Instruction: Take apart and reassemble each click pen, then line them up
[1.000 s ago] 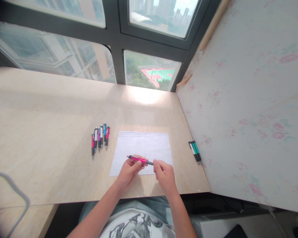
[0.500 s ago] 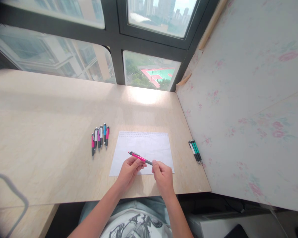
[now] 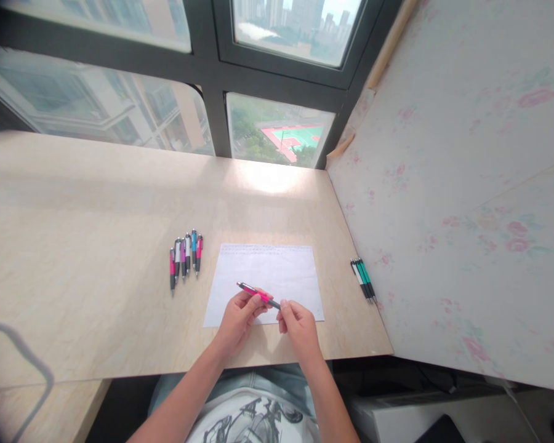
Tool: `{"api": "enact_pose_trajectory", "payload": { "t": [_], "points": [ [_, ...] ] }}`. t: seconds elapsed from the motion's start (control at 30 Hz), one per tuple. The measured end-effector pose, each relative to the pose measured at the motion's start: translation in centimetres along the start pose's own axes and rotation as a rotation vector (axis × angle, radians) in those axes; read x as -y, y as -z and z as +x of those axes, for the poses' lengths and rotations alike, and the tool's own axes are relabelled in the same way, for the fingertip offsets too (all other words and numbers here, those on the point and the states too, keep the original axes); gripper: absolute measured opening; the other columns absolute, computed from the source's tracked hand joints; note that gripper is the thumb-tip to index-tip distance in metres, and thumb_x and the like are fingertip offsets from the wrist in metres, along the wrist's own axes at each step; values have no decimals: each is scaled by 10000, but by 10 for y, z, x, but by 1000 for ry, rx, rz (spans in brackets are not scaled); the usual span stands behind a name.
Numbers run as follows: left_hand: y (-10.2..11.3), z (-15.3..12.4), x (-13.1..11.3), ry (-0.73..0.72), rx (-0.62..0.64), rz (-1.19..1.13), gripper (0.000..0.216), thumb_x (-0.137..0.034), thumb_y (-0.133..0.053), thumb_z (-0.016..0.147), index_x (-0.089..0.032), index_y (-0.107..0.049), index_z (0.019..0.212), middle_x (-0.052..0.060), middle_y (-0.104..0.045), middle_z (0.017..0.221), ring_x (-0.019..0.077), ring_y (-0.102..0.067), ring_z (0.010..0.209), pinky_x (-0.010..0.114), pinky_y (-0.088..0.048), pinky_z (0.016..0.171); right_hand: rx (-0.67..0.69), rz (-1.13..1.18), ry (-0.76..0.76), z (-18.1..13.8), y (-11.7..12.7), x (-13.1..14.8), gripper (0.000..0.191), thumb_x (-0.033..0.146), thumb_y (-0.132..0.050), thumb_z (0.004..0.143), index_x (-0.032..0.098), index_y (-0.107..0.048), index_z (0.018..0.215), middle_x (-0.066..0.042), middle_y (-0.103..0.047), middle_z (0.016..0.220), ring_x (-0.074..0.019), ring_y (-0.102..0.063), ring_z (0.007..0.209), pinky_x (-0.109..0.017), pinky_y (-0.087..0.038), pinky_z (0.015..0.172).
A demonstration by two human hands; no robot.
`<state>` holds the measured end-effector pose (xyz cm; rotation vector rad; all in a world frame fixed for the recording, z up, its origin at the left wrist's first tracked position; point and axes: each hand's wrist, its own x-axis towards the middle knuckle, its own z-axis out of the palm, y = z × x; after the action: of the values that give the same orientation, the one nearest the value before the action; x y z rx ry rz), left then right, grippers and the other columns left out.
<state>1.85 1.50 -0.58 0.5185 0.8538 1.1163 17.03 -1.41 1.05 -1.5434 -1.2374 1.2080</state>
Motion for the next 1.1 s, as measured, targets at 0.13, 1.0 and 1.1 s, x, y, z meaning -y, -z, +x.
{"api": "enact_pose_trajectory", "payload": {
  "t": [0.13,1.0,1.1],
  "points": [
    [0,-1,1,22,0,1,319,-355,-772,738,-135,-687,952,75,-724,843,191,-686,767,309,-518,746,84,-104,114,4,17,3,251,413,-567,881,189,-675,847,-40,-668,802,-187,-611,766,-258,-453,632],
    [-21,-10,-17,-38,145,422,361,-474,-635,821,-125,-710,768,36,-632,668,117,-498,584,238,-401,558,-37,366,-4,18,-2,14,314,465,-613,870,197,-720,992,-57,-691,979,-207,-611,931,-358,-453,893],
    [-17,-10,-15,-31,161,400,312,-431,-678,797,-131,-724,869,54,-673,739,127,-537,616,243,-422,569,-65,370,-7,21,2,12,323,452,-630,860,177,-710,1009,-19,-636,778,-147,-555,707,-301,-463,718]
  ]
}}
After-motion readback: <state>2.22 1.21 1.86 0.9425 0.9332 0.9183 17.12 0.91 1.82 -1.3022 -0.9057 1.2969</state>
